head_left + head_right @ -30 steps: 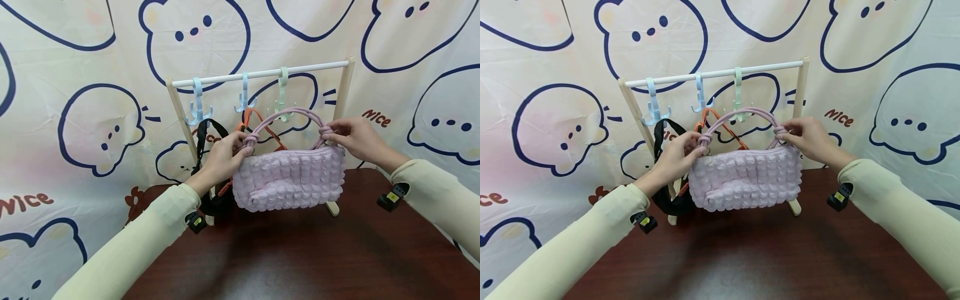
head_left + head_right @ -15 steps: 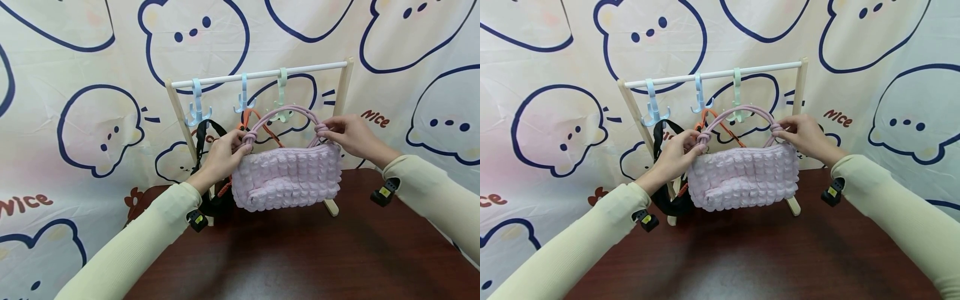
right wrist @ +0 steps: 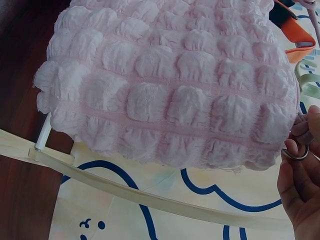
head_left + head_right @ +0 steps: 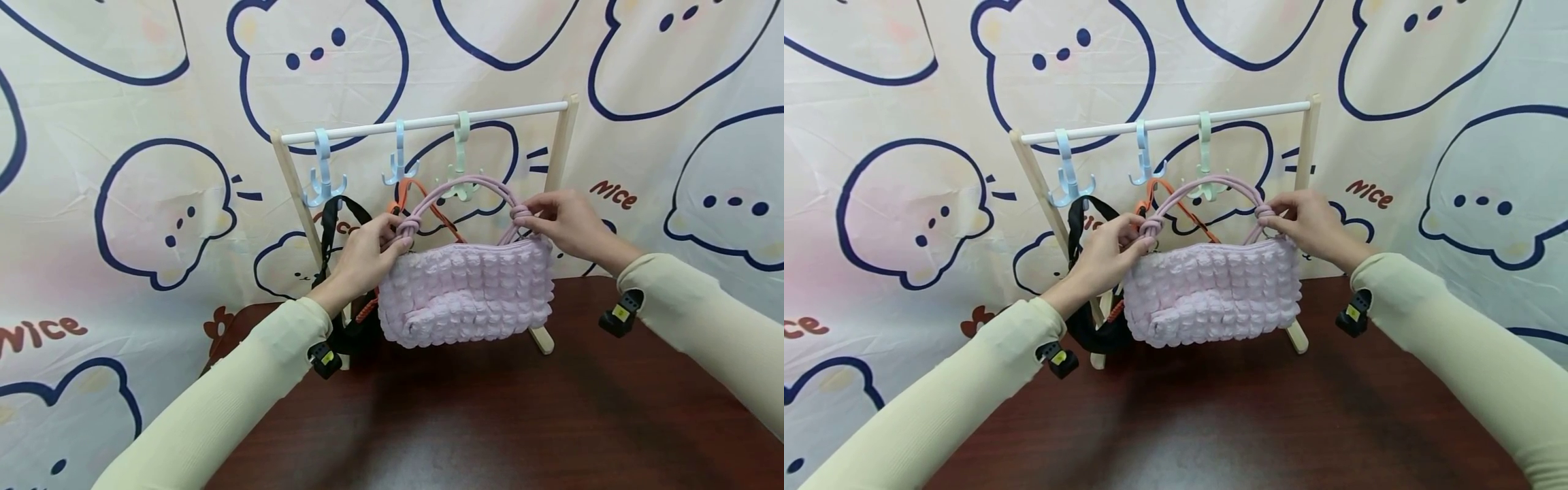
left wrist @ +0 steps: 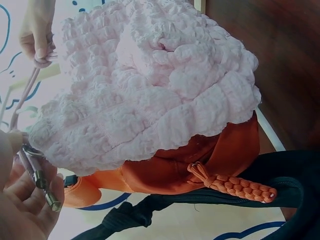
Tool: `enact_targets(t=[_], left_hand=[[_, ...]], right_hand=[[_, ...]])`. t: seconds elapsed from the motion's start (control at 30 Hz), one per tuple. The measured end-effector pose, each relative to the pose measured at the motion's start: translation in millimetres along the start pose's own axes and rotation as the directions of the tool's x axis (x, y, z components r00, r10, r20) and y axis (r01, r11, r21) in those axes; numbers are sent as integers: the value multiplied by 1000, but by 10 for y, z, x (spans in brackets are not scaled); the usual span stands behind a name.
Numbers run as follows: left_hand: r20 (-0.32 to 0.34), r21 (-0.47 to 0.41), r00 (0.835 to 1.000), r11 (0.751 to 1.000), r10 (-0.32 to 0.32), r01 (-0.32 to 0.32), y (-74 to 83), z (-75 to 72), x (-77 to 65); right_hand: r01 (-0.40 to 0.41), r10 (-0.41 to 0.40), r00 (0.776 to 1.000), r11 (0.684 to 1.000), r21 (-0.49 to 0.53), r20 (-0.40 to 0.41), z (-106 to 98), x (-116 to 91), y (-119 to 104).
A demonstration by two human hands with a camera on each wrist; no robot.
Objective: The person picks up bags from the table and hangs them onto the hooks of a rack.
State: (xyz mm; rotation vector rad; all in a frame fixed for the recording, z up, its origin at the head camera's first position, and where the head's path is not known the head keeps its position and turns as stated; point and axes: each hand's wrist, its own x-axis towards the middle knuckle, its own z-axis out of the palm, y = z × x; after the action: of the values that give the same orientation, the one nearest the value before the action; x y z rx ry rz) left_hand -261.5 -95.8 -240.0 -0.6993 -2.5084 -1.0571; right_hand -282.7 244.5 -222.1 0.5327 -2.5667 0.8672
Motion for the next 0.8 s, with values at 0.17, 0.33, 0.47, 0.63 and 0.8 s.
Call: enact_targets(t=[0.17,0.33,0.47,0.63,0.8], left_hand=[[0,-7,1000,1000,2,-2,-14,11,5],[-7,-3,1000,1000,5,-5,-17,14,16],[-9,-4,1000,1000,0,0,-7,10,22],[-6,-7,1000,1000,-12,11,3,4,32],[-2,-2,1000,1000,-19,19,3,13,40]], right_hand=[[-19,19,1000,1000,-16,17,21,9,23],[-21,21,999,1000,-18,24,32,24,34],[-21,21,1000,1000,-9,20,39,34,26],[-22,22,1000,1000,-2,16,41,45,8],[-13,13,1000,1000,-8,27,40,51,15]])
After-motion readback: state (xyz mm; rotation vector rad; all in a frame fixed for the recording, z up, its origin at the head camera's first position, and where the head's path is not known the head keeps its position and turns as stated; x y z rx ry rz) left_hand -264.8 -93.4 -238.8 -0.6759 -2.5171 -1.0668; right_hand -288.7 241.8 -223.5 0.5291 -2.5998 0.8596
